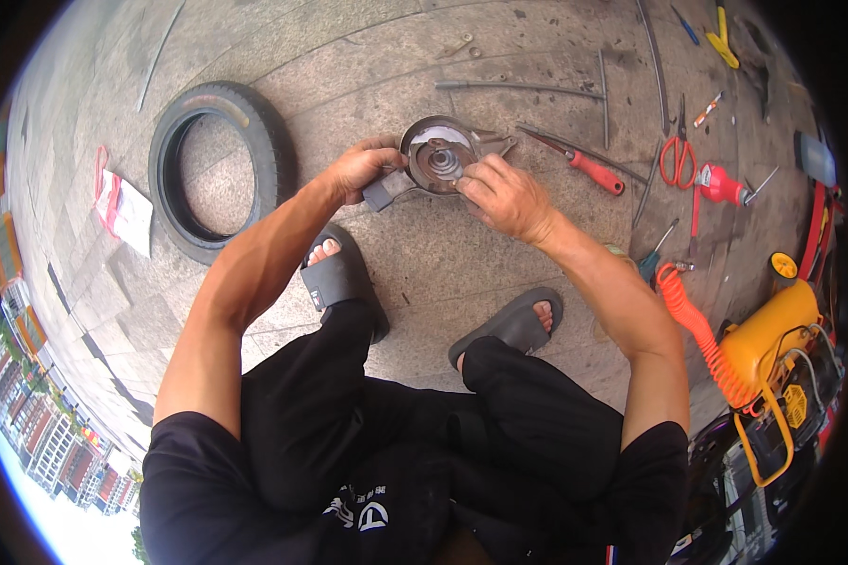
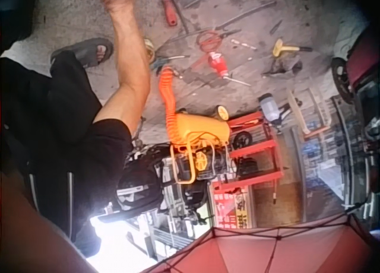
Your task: The person assembles a mechanical hub component on the ground, using a screwdriver to tighten a screw, applying lubricant from a jar, and fitting a metal ring and bolt into place. The person repeatedly adjusts and secures the parts by hand and with tools.
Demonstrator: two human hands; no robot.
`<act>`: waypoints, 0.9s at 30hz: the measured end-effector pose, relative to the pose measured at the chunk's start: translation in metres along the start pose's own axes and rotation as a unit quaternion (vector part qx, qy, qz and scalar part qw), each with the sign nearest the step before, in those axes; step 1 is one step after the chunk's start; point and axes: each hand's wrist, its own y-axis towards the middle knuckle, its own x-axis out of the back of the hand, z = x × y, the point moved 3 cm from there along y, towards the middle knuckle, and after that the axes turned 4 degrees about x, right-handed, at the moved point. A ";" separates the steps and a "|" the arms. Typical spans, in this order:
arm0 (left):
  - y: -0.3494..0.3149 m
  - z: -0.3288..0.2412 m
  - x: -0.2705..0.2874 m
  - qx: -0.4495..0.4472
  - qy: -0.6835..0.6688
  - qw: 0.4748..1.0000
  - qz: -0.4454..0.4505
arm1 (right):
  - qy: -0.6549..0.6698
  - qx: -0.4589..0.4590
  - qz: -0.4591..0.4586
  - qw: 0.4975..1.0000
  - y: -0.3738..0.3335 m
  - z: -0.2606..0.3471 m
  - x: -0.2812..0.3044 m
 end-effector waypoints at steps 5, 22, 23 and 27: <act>-0.004 0.003 -0.001 0.011 0.003 1.000 -0.003 | 0.028 0.008 0.031 0.999 -0.008 0.005 -0.013; -0.001 0.002 -0.004 -0.021 0.053 0.998 -0.019 | 0.136 -0.496 0.101 0.852 -0.002 -0.030 -0.016; -0.001 0.003 -0.004 -0.018 0.059 0.998 -0.024 | 0.132 -0.504 0.104 0.847 -0.001 -0.031 -0.017; 0.000 0.003 -0.009 -0.043 0.058 0.997 -0.023 | 0.123 -0.514 0.112 0.841 -0.001 -0.035 -0.020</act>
